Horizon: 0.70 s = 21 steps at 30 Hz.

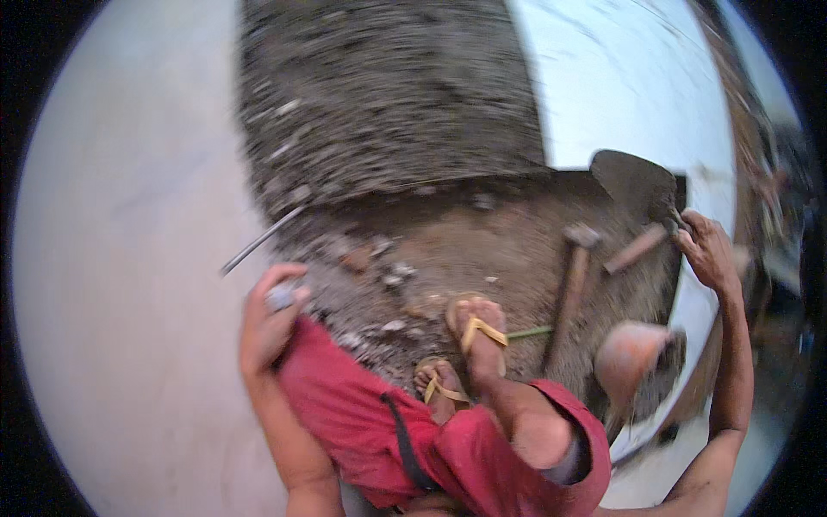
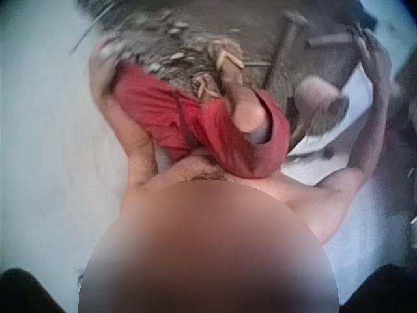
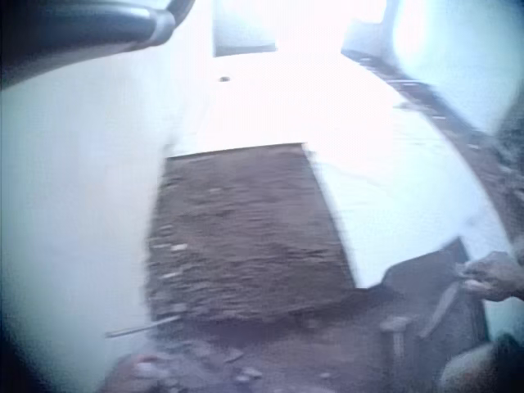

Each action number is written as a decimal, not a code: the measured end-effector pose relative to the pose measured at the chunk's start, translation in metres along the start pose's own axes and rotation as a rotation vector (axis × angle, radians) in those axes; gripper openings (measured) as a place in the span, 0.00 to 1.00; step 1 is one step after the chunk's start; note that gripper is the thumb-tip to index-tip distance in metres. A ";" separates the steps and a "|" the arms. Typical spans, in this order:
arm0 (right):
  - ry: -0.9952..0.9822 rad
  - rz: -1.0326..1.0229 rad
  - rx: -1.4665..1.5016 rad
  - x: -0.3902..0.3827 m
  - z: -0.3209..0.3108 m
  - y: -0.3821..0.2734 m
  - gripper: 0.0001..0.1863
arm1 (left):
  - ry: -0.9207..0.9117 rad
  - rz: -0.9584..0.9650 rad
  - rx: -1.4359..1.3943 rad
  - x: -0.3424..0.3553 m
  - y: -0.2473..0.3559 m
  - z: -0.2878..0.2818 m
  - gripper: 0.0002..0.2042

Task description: The person prepares the floor by spreading and leveling cement with a trowel and hammer. They then place a large white tile onto the prepared area, adjusting its position to align with existing tiles.

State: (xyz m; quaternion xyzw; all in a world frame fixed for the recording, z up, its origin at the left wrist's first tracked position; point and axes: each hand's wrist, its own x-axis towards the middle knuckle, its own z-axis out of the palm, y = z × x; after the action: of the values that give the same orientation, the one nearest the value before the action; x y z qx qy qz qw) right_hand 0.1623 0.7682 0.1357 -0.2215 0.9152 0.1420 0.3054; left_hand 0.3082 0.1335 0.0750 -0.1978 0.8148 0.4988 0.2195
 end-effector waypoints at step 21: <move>-0.403 1.149 0.305 -0.357 0.170 -0.105 0.26 | 0.432 0.070 -0.070 -0.005 -0.034 -0.020 0.15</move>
State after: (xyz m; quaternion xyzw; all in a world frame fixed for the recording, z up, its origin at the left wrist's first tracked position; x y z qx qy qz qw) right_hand 0.5535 0.8590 0.2130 0.3830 0.8226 0.1902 0.3749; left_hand 0.3273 0.1017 0.0613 -0.2792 0.8314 0.4801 0.0154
